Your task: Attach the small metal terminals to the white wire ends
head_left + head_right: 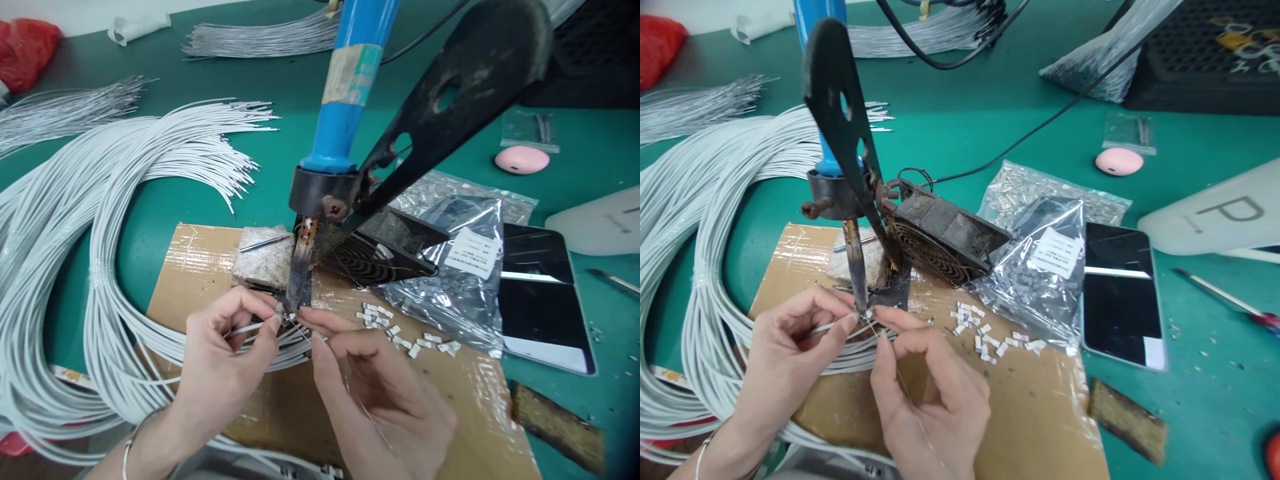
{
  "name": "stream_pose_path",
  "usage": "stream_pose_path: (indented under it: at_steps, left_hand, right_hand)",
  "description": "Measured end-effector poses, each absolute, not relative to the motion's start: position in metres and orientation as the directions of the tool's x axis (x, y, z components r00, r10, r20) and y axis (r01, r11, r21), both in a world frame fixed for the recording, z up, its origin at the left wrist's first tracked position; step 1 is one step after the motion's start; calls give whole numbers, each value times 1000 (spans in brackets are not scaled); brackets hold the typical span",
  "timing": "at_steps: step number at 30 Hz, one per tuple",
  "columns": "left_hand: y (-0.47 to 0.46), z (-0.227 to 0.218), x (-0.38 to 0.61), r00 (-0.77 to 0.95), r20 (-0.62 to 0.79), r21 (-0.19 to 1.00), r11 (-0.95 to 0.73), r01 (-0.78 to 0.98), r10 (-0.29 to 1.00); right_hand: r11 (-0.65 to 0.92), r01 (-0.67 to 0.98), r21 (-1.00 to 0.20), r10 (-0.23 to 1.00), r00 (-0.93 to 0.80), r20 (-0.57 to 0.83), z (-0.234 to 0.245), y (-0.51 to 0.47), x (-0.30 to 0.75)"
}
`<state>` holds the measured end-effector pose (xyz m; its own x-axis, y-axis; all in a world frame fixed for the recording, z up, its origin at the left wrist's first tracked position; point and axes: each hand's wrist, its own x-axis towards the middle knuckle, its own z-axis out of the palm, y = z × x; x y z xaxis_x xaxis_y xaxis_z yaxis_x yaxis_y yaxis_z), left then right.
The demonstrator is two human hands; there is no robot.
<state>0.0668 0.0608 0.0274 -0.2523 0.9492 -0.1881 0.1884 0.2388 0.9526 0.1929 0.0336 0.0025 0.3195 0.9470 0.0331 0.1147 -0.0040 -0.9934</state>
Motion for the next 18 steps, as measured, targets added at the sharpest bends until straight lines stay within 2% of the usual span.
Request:
stream_pose_path:
  at_steps: [18]
  left_hand:
    - [60, 29, 67, -252, -207, 947, 258, 193, 945]
  right_hand:
    - [25, 127, -992, 947, 315, 64, 1, 34, 193]
